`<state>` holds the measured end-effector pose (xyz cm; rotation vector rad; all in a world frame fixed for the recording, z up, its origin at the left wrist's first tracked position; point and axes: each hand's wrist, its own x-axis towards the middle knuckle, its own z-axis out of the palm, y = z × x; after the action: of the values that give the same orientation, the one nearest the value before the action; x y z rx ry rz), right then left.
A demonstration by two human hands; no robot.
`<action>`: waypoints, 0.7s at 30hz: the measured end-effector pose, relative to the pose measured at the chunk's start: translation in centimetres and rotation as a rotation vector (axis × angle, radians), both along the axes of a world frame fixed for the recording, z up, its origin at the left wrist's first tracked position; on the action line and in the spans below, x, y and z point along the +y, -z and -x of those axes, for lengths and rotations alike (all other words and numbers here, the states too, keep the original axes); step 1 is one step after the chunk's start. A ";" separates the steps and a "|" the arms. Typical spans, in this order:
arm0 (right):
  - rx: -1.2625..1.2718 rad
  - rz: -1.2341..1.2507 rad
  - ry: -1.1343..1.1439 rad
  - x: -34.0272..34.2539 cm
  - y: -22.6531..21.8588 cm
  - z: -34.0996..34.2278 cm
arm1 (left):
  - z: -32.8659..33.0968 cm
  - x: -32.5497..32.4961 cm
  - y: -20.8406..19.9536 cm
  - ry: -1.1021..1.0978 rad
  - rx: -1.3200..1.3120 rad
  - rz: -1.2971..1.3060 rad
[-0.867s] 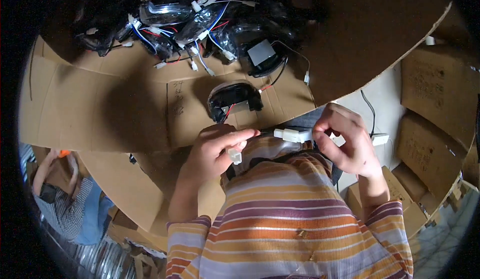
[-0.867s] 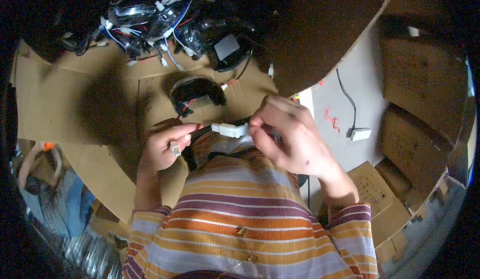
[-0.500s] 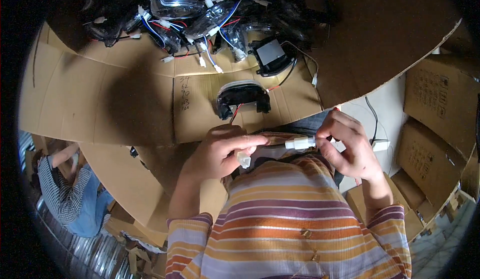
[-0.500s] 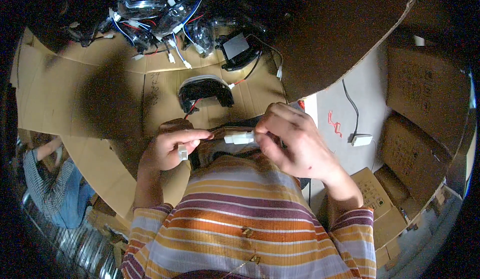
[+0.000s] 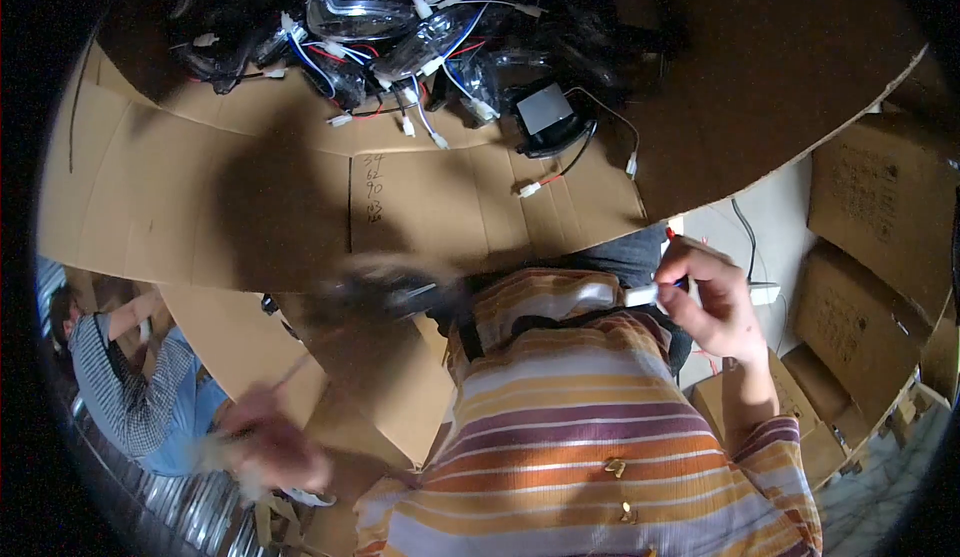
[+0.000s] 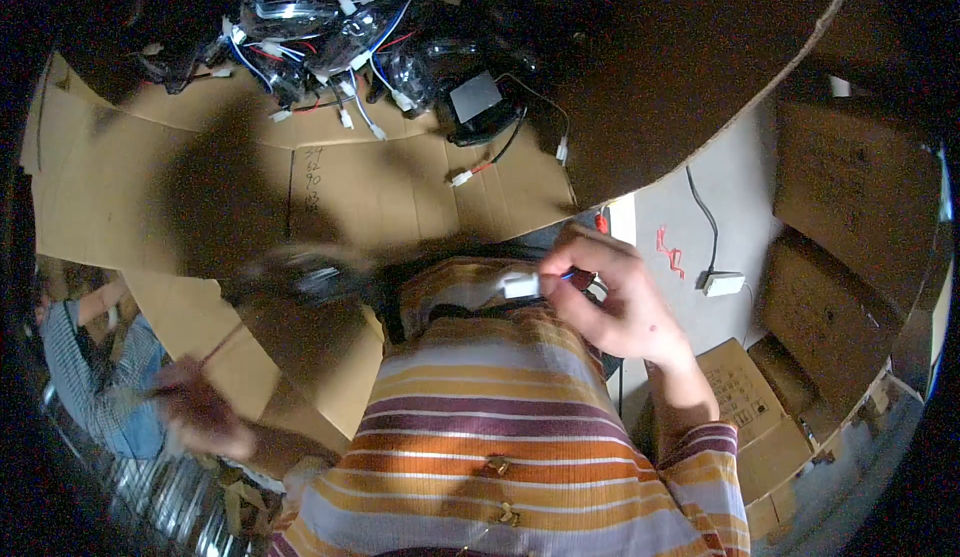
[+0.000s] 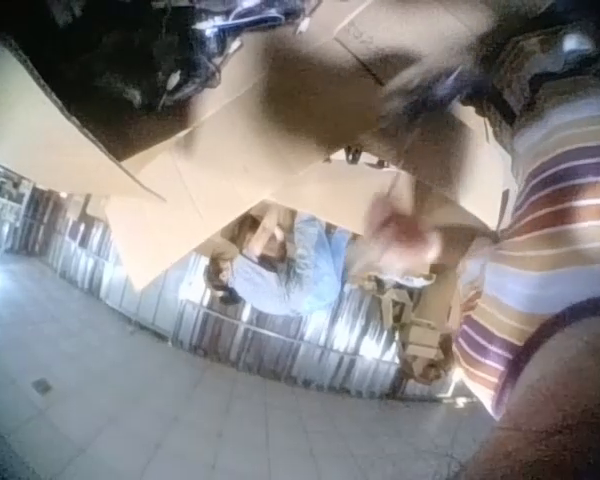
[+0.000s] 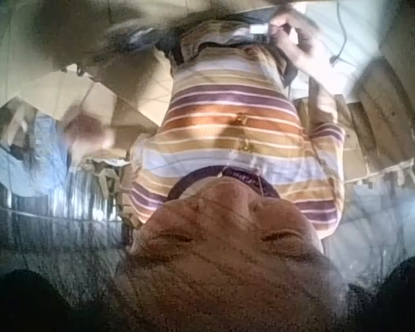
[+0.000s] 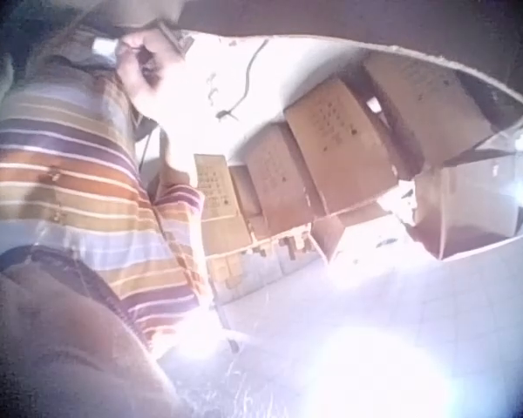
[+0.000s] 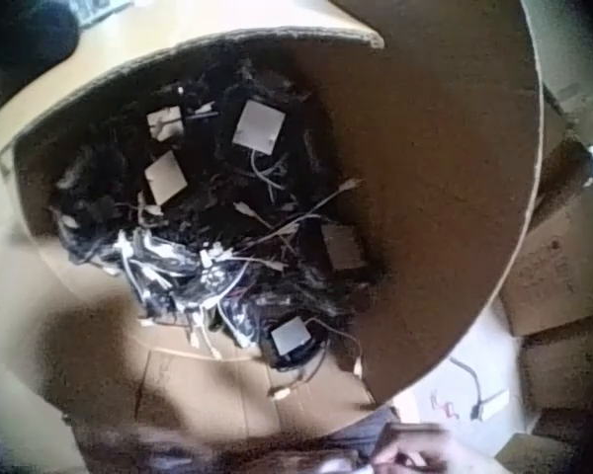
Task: The person sorts plastic parts and wiring harnesses by hand, taking them from large cardboard boxes and inspecting them.
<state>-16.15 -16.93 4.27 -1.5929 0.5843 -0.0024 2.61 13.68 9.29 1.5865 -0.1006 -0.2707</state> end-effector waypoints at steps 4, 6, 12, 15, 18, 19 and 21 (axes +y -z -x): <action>0.005 -0.050 -0.139 0.9 1.2 0.4 | -7.4 9.6 -5.4 -0.414 -0.791 -0.165; 0.086 -0.079 -0.246 1.6 1.2 0.3 | -8.5 12.3 -5.1 -0.532 -0.845 -0.513; -0.061 -0.031 -0.455 4.2 2.2 -0.1 | -12.8 16.5 9.7 -0.046 -0.430 -1.053; -0.099 -0.055 -0.532 4.2 2.4 0.5 | -12.2 14.7 14.6 0.066 -0.196 -1.182; -0.088 -0.127 -0.576 4.6 3.4 0.9 | -9.9 7.0 13.2 -0.030 -0.428 -0.916; -0.056 -0.156 -0.586 4.7 3.4 0.8 | -8.9 4.4 12.8 -0.032 -0.427 -0.911; -0.046 -0.158 -0.617 4.9 3.6 0.5 | -7.7 -0.9 12.1 -0.018 -0.647 -0.880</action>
<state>-16.61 -12.03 0.67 -1.5565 0.0380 0.4555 10.31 12.82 -2.79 2.5027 -0.5214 0.2740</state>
